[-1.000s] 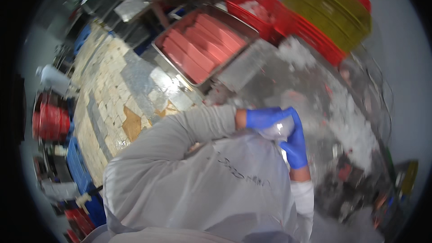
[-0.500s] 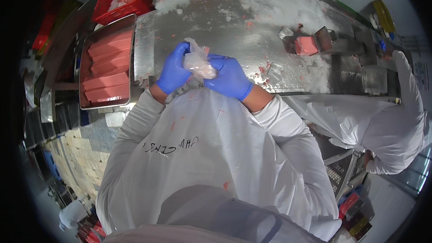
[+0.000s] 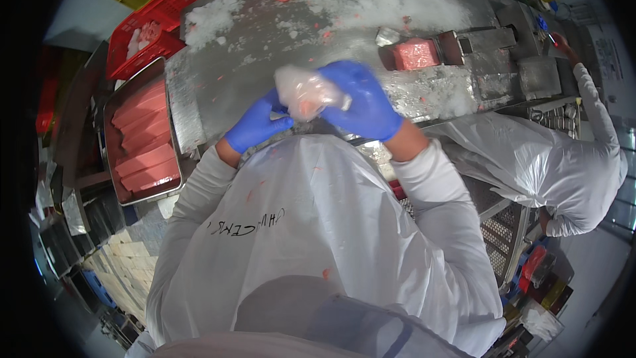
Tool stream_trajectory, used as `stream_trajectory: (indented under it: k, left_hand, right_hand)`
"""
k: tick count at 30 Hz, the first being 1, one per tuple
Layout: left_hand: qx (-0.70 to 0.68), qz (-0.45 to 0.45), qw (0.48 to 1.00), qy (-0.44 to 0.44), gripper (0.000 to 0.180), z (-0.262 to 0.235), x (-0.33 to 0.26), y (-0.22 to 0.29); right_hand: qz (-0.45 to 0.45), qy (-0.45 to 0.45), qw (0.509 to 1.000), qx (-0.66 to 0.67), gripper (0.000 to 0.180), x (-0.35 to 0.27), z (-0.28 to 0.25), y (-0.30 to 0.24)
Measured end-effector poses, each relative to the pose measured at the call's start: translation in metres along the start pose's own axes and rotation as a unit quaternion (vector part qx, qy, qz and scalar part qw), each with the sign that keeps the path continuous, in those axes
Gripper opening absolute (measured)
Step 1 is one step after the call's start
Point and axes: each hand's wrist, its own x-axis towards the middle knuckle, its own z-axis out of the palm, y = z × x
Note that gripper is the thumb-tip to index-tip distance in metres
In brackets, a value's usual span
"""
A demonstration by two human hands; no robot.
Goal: The person repeatedly picks up pink fish fillets, places them on a metal surface, and runs them through a slicing machine. The resulting slices are collected in a metal tray. The person also handles ice and scrapes the work surface between cycles.
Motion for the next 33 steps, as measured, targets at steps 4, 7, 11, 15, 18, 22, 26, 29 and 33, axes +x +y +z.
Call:
stream_trajectory:
  k: [4,7,11,15,18,22,26,29,33]
  left_hand:
    - [0.114,-0.067,0.991,-0.023,0.047,-0.003,0.017,-0.009]
    - [0.101,-0.145,0.983,-0.041,0.040,0.002,0.028,-0.024]
    - [0.079,-0.152,0.983,-0.059,0.035,0.014,0.035,-0.029]
    - [0.079,-0.119,0.989,-0.037,0.032,0.009,0.045,-0.056]
    - [0.173,-0.194,0.966,0.011,0.031,0.009,0.039,-0.056]
    - [0.150,-0.249,0.956,0.050,0.033,0.006,0.026,-0.063]
    - [0.188,-0.300,0.934,0.040,0.034,0.009,0.032,-0.065]
    - [0.187,-0.327,0.926,0.016,0.034,0.008,0.052,-0.068]
    - [0.220,-0.307,0.926,-0.012,0.036,0.016,0.083,-0.071]
  right_hand:
    - [-0.215,0.176,0.887,-0.367,0.060,0.024,-0.186,0.007]
    - [-0.198,0.341,0.729,-0.559,0.051,0.075,-0.297,0.021]
    - [0.255,0.305,0.914,-0.086,0.070,0.119,-0.319,0.165]
    - [0.455,-0.132,0.881,-0.023,0.076,-0.003,-0.185,0.358]
    - [0.416,-0.254,0.840,-0.236,0.094,-0.030,-0.086,0.372]
    - [0.466,-0.304,0.774,-0.302,0.083,-0.020,-0.037,0.384]
    - [0.477,-0.325,0.742,-0.342,0.073,0.005,-0.017,0.355]
    - [0.491,-0.336,0.738,-0.318,0.075,-0.007,0.017,0.352]
    - [0.317,-0.456,0.784,-0.279,0.077,-0.034,0.052,0.258]
